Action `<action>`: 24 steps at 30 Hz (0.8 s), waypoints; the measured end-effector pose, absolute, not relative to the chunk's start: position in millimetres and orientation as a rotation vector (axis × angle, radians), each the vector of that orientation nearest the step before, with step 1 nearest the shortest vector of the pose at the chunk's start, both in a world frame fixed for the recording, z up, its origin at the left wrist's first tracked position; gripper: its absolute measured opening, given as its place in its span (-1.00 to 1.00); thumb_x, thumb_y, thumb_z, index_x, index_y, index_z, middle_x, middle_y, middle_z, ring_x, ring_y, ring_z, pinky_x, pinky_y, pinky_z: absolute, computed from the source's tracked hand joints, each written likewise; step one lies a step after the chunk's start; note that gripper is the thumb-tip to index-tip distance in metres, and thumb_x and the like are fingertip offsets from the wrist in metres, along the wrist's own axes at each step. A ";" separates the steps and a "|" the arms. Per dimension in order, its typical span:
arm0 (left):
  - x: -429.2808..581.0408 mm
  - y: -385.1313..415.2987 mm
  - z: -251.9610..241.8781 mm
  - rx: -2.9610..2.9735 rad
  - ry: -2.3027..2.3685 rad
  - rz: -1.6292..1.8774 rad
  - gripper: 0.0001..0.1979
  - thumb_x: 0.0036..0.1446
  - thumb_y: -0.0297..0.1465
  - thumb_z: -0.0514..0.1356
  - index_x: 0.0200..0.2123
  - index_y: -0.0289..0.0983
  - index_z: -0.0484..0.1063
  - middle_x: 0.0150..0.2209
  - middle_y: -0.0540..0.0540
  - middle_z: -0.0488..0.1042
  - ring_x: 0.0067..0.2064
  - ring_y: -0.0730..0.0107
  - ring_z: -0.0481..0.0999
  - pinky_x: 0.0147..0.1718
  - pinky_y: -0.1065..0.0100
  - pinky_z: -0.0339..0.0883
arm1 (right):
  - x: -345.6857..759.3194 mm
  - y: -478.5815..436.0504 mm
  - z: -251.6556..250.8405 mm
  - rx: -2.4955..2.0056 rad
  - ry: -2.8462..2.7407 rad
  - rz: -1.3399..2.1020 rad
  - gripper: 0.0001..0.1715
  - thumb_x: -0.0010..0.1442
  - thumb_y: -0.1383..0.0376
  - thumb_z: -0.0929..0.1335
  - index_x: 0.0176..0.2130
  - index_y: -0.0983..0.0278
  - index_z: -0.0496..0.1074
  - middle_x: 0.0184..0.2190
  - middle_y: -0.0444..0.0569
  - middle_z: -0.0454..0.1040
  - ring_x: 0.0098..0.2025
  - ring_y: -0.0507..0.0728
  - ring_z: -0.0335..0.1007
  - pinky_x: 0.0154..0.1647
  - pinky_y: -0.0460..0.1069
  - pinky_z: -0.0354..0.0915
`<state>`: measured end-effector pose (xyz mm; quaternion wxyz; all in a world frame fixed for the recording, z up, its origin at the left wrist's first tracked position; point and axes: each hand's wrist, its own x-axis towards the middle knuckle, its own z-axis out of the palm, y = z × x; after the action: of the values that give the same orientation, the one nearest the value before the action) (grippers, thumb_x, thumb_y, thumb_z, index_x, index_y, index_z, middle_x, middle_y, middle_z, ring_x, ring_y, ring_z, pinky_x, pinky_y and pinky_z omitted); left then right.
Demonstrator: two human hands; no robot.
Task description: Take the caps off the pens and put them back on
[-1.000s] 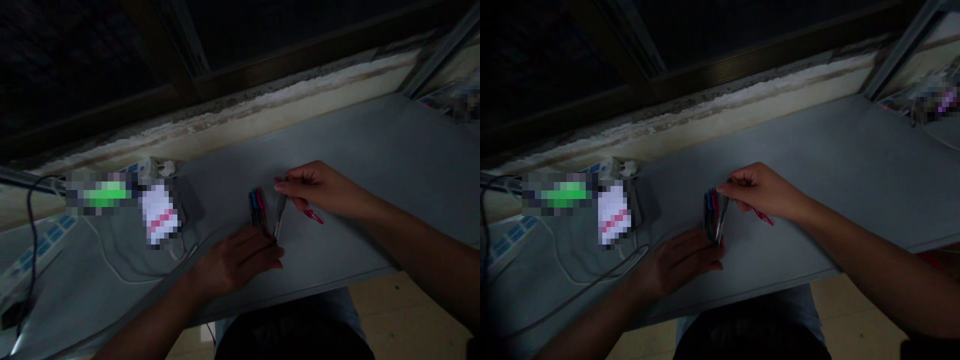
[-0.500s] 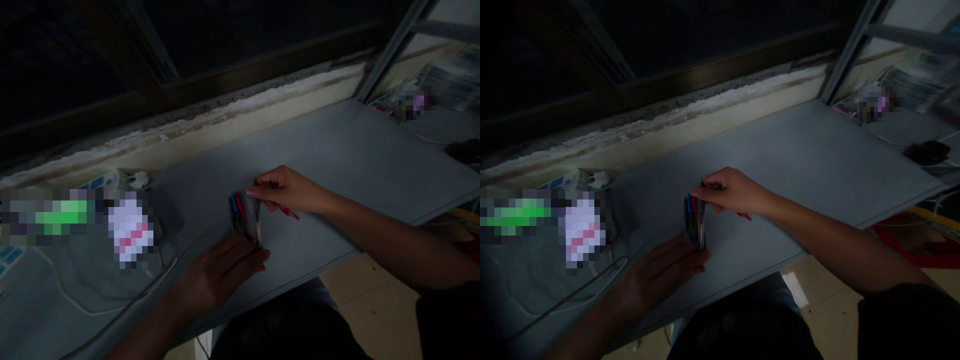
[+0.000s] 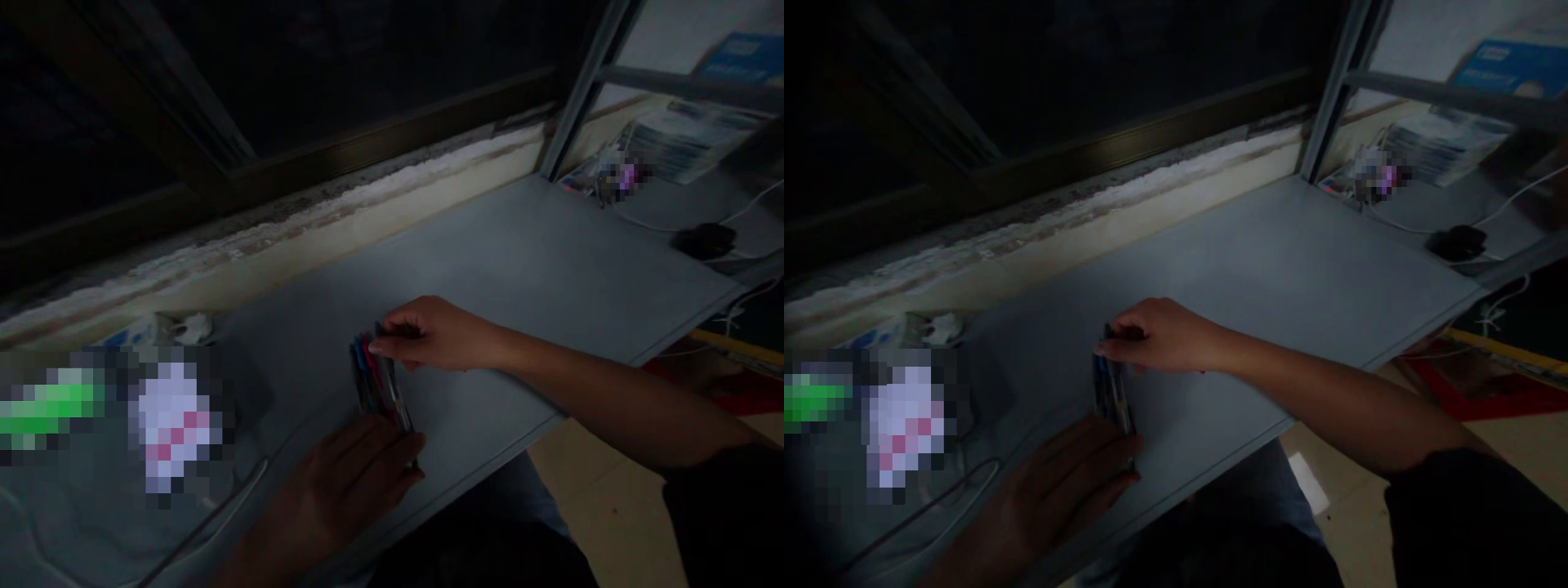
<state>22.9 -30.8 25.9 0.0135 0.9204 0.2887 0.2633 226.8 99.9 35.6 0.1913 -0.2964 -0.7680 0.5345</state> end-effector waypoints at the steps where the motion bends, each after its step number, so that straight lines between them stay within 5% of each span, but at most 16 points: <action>1: 22.7 -31.2 26.7 2.872 0.912 0.804 -0.84 0.48 -0.48 0.11 -0.02 -0.34 0.49 -0.24 -0.10 0.65 -0.18 0.39 0.64 -0.16 0.43 0.58 | 226.5 100.2 35.1 -0.801 -2.158 1.508 -0.52 0.37 0.03 0.36 -0.44 0.30 0.35 -0.57 -0.18 0.42 -0.50 -0.05 0.31 -0.38 -0.10 0.11; 24: 23.8 -32.2 20.6 2.955 0.817 0.803 -0.81 0.41 -0.62 0.10 -0.07 -0.37 0.49 -0.26 -0.09 0.67 -0.20 0.36 0.67 -0.20 0.35 0.63 | 222.5 94.2 34.2 -0.794 -2.128 1.366 -0.64 0.25 0.17 0.40 -0.47 0.26 0.26 -0.57 -0.25 0.24 -0.47 -0.04 0.12 -0.32 -0.04 0.02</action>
<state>23.8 -32.2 20.6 -0.0136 0.9323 0.2578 0.2533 222.5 94.2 34.2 0.2430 -0.2905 -0.7789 0.4998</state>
